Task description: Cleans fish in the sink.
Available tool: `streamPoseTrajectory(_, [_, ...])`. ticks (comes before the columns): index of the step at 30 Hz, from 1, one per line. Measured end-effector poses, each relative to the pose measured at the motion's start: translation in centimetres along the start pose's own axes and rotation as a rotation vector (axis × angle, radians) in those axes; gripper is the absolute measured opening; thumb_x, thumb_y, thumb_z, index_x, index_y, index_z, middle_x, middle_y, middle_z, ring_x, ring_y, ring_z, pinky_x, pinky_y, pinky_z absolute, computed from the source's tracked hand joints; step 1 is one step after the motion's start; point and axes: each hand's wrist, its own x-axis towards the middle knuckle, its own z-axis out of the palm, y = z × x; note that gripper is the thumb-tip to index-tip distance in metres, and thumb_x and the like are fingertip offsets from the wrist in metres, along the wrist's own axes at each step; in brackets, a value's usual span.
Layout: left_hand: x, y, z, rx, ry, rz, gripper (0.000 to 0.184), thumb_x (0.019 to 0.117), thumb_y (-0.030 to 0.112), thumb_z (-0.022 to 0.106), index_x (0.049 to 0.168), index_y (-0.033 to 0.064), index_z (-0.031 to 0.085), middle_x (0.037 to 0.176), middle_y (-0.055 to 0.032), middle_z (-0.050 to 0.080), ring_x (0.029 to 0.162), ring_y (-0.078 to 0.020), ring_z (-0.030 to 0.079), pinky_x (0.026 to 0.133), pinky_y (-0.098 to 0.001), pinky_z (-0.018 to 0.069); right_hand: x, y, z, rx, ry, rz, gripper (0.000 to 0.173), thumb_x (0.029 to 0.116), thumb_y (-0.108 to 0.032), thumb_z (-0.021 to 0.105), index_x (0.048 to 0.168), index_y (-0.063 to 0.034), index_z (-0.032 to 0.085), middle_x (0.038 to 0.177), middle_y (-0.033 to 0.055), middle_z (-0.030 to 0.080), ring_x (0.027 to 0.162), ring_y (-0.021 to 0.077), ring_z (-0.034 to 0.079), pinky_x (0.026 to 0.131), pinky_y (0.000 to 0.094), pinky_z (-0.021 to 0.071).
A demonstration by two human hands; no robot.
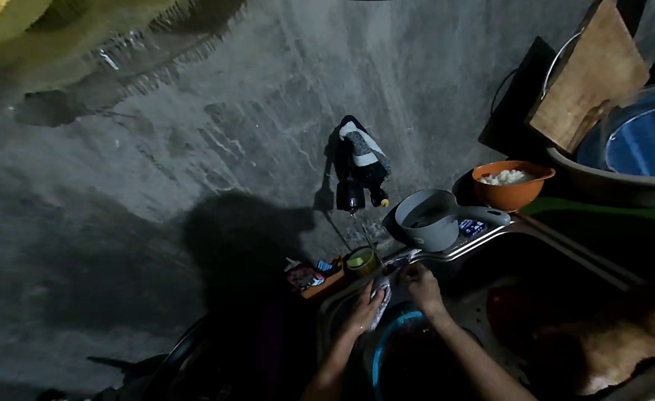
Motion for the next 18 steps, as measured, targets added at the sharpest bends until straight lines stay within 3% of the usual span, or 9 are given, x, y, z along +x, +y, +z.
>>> streamPoseTrajectory(4, [0.4,0.0,1.0,-0.021,0.052,-0.017,0.056,0.1119,0.028,0.039,0.159,0.0006,0.026,0.16,-0.0215,0.038,0.148,-0.0285,0.039,0.122,-0.0416,0.029,-2.5,0.9,2.0,-0.197,0.01,-0.191,0.024,0.0996,-0.005,0.056,0.117,0.0025,0.071,0.138,0.0242,0.056,0.117,0.0334,0.063,0.101,0.0427,0.0525])
streamPoseTrajectory(7, [0.4,0.0,1.7,-0.091,0.095,-0.035,0.057,0.1124,0.028,0.037,0.16,0.0001,0.023,0.162,-0.0224,0.033,0.15,-0.0295,0.035,0.123,-0.0415,0.0266,-3.2,1.8,3.1,-0.289,-0.038,-0.212,0.031,0.1025,-0.007,0.051,0.125,-0.0061,0.072,0.149,0.0227,0.05,0.128,0.0347,0.059,0.108,0.0426,0.0488])
streamPoseTrajectory(9, [0.3,-0.3,1.9,-0.188,0.121,-0.038,0.059,0.1124,0.028,0.037,0.161,0.0006,0.018,0.165,-0.0225,0.025,0.153,-0.0295,0.029,0.125,-0.0417,0.0235,-3.3,2.0,3.2,-0.33,-0.086,-0.21,0.037,0.1036,-0.01,0.049,0.135,-0.0111,0.067,0.155,0.0217,0.045,0.132,0.0352,0.056,0.11,0.043,0.0471])
streamPoseTrajectory(14, [0.3,-0.7,2.3,-0.427,0.195,-0.058,0.06,0.1119,0.023,0.038,0.162,0.0015,0.013,0.165,-0.0238,0.023,0.151,-0.031,0.031,0.123,-0.0437,0.0269,-3.1,1.6,2.8,-0.467,-0.278,-0.148,0.053,0.103,-0.008,0.048,0.154,-0.0225,0.048,0.166,0.0183,0.029,0.127,0.0388,0.06,0.104,0.051,0.0503])
streamPoseTrajectory(18, [0.5,-1.8,2.6,-0.529,0.221,-0.024,0.06,0.1107,0.019,0.041,0.161,0.0003,0.014,0.16,-0.0265,0.031,0.143,-0.0309,0.041,0.117,-0.0418,0.0362,-2.8,1.1,2.6,-0.525,-0.338,-0.165,0.059,0.0998,-0.002,0.049,0.155,-0.0209,0.046,0.163,0.0177,0.035,0.13,0.039,0.058,0.106,0.0543,0.0486])
